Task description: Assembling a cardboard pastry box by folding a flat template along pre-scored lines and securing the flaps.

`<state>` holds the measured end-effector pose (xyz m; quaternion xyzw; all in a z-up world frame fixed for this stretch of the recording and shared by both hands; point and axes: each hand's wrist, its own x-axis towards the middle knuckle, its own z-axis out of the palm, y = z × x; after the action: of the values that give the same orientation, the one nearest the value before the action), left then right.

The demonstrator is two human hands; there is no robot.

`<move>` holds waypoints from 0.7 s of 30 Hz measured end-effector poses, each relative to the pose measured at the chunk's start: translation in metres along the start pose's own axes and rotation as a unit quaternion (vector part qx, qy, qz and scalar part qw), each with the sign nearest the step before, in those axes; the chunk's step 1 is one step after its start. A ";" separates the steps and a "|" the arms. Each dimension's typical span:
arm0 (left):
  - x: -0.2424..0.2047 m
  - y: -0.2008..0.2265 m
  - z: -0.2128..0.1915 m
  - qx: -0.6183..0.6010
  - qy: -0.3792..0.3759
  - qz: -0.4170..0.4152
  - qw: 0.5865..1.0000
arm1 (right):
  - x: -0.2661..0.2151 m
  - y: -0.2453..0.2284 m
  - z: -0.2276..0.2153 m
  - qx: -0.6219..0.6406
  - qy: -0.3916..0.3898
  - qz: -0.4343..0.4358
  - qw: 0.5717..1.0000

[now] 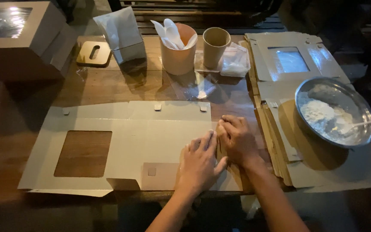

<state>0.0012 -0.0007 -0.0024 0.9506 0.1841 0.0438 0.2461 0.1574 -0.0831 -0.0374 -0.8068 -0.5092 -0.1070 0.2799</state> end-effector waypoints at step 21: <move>0.040 -0.034 0.016 0.082 0.008 0.015 0.996 | -0.009 0.003 -0.005 -0.138 0.024 0.120 0.983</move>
<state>0.0299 0.0346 -0.0331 0.9699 0.1749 0.0396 0.1648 0.1566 -0.0935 -0.0385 -0.8901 -0.3822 -0.1611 0.1889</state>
